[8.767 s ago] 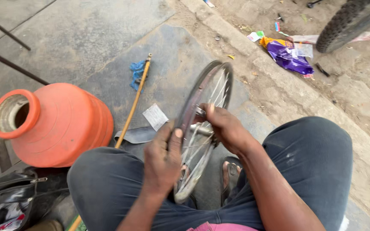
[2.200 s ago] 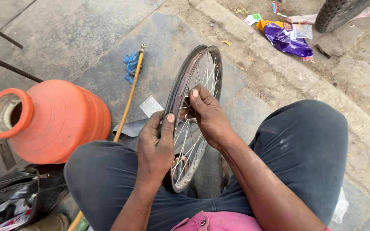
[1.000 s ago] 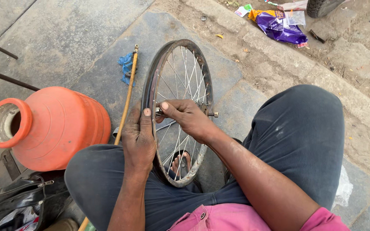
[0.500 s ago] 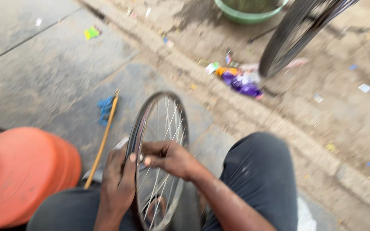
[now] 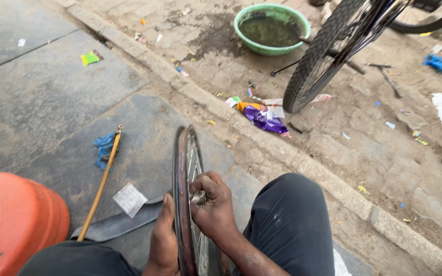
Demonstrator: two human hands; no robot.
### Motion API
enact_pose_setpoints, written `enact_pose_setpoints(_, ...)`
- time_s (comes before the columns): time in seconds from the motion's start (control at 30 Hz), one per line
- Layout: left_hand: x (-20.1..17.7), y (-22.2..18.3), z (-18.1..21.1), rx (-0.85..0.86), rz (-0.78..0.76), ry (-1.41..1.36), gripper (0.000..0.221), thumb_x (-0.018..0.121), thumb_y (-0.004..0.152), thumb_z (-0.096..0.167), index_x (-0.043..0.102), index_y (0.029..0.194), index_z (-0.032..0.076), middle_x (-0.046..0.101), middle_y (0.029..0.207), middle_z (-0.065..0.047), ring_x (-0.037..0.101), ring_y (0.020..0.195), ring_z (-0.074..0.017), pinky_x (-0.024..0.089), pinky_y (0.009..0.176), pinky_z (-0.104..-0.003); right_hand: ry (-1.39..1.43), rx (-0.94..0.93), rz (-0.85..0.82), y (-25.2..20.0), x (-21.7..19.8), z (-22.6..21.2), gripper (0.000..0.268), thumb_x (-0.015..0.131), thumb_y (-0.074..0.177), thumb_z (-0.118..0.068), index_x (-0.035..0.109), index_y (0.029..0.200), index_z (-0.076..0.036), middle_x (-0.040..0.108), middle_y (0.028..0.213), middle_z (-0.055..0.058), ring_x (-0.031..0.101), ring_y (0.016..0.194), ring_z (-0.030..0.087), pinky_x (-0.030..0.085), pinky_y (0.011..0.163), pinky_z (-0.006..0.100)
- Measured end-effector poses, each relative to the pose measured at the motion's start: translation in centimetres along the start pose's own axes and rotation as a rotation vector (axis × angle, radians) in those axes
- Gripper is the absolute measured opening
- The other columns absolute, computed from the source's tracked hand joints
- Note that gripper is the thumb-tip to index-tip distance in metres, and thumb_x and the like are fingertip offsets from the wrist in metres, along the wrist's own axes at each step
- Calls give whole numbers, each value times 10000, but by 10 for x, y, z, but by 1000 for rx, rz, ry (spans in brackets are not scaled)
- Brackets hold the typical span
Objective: The person uses their hands to insert and thread small metal components through the spokes of a bicycle wheel rim while sitting on the ground.
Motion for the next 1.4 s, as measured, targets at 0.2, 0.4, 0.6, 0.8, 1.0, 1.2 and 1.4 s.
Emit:
enact_pose_setpoints(0.2, -81, 64, -57, -15, -79, 69, 357, 500, 1040, 328, 614, 1172, 17, 674, 1014, -71, 637, 938, -163, 511, 864, -340, 11, 46, 44, 6, -15, -4, 393, 850, 714, -2, 461, 695, -51, 483, 863, 22, 490, 751, 117, 455, 642, 269)
enact_pose_setpoints(0.4, -117, 112, -95, 68, -328, 211, 391, 521, 1056, 394, 670, 1047, 32, 643, 860, 24, 604, 761, -74, 502, 680, -241, -117, -9, 36, 5, -23, -11, 461, 929, 708, -125, 473, 668, -65, 488, 765, 8, 503, 723, 119, 440, 646, 278)
enact_pose_setpoints(0.6, -97, 112, -92, -2, -197, 251, 397, 566, 972, 397, 715, 1058, 39, 675, 822, 1, 595, 702, -62, 471, 610, -237, -156, 23, -30, 10, -24, -8, 342, 922, 705, -131, 591, 750, -58, 527, 786, 13, 538, 734, 123, 476, 667, 294)
enact_pose_setpoints(0.8, -63, 90, -61, -122, -133, 469, 626, 509, 1001, 603, 692, 912, 11, 625, 663, -42, 546, 552, -115, 425, 484, -288, -42, 114, -341, 7, -15, 0, 266, 841, 759, -52, 661, 955, -43, 546, 990, 35, 581, 850, 130, 565, 768, 311)
enact_pose_setpoints(1.0, 6, 50, -19, -118, -254, 380, 526, 571, 925, 577, 659, 1037, 71, 659, 848, -48, 612, 718, -95, 512, 637, -284, 87, 125, -374, 12, -5, 10, 304, 821, 818, -60, 722, 1104, -37, 511, 1048, 44, 581, 852, 185, 558, 746, 354)
enact_pose_setpoints(1.2, -4, 38, -11, -19, -115, 406, 565, 494, 918, 606, 599, 1135, 95, 616, 836, -54, 597, 718, -140, 530, 630, -322, -232, -171, -205, 2, 2, -9, 230, 822, 826, -97, 698, 1000, -14, 518, 931, 62, 556, 836, 190, 511, 724, 333)
enact_pose_setpoints(1.4, 14, -9, 46, 294, -210, 621, 573, 425, 1041, 537, 624, 1243, 39, 664, 1140, -113, 626, 1109, -171, 477, 996, -345, -310, -188, -6, 5, -1, -19, 314, 862, 718, -88, 560, 767, -16, 512, 764, 71, 525, 681, 188, 463, 616, 350)
Point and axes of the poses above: each hand's wrist, its own y-axis towards the middle knuckle, its own x-axis out of the palm, z = x × y, the point moved 10 cm from there along y, towards the middle knuckle
